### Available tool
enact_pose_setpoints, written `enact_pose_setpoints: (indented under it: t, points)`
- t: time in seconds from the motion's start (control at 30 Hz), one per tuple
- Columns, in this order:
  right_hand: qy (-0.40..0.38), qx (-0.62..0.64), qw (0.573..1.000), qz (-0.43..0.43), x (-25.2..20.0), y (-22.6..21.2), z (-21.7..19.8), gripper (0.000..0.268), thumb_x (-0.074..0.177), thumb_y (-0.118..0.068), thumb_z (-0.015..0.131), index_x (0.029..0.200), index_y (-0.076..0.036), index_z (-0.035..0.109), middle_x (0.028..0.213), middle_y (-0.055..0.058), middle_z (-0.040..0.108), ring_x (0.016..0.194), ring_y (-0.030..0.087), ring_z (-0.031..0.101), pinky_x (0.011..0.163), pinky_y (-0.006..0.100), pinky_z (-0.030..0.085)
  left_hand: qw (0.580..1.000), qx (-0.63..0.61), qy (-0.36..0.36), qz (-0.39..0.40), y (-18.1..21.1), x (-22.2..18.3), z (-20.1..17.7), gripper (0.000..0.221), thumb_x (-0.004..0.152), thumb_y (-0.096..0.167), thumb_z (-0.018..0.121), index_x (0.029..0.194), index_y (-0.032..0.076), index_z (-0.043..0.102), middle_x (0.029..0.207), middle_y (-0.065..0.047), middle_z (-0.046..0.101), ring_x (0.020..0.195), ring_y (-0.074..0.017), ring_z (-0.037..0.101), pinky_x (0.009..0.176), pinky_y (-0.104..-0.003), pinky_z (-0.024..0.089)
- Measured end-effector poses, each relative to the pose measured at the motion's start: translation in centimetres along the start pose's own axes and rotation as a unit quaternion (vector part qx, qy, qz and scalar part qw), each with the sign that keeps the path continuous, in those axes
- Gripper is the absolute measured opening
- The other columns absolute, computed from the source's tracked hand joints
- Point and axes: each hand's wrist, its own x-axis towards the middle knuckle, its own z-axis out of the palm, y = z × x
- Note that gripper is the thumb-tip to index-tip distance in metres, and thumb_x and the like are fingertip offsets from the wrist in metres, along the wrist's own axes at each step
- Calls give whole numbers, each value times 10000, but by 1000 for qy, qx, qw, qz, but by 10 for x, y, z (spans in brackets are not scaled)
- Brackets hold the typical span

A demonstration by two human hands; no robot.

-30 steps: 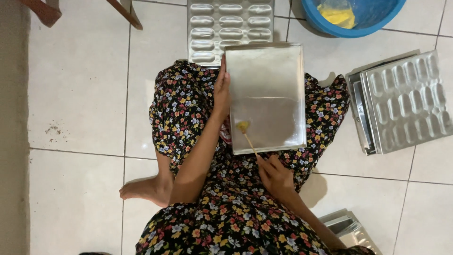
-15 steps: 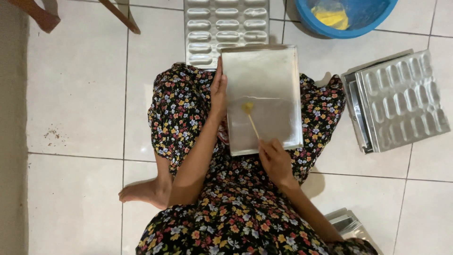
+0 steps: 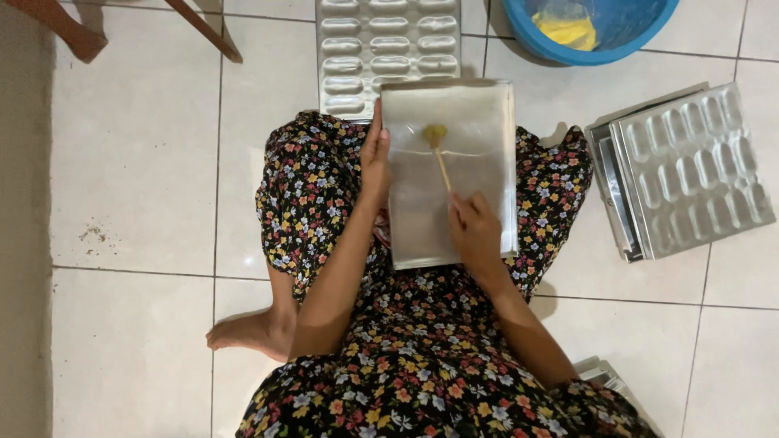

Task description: Wiping a baking tray with a cloth and then applying grease to the surface using a brush.

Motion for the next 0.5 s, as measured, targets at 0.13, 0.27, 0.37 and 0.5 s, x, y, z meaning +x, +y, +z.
enact_pose_setpoints:
  t: [0.13, 0.27, 0.37, 0.5]
  points:
    - [-78, 3, 997, 6, -89, -7, -41, 213, 1032, -88, 635, 1197, -6, 742, 837, 60, 526, 567, 237, 603, 511, 314, 519, 1000, -9, 1, 1, -22, 5, -17, 483, 1198, 218, 428, 1675, 209, 347, 1718, -17, 299, 1595, -219, 220, 1318, -407, 180]
    - [-142, -112, 983, -41, -81, 0, -41, 115, 1022, -98, 651, 1045, -31, 742, 801, 31, 485, 594, 97, 533, 629, 182, 462, 1000, -14, -9, 8, -22, 3, -16, 501, 1194, 303, 447, 1676, 219, 338, 1724, -15, 286, 1598, -203, 204, 1325, -404, 157]
    - [-27, -38, 998, -32, -19, 30, -1, 185, 1005, -86, 692, 1171, -37, 759, 833, 71, 505, 631, 210, 580, 570, 292, 494, 1000, -7, -11, 14, -17, 2, -11, 502, 1190, 293, 445, 1670, 196, 339, 1717, -35, 288, 1595, -211, 210, 1323, -415, 167]
    - [54, 34, 998, -14, 50, 53, 32, 198, 982, -44, 731, 1167, -15, 791, 829, 73, 555, 626, 197, 599, 572, 291, 496, 999, -6, -2, 35, -6, -2, -7, 492, 1170, 247, 482, 1644, 155, 386, 1686, -57, 346, 1569, -212, 273, 1310, -406, 211]
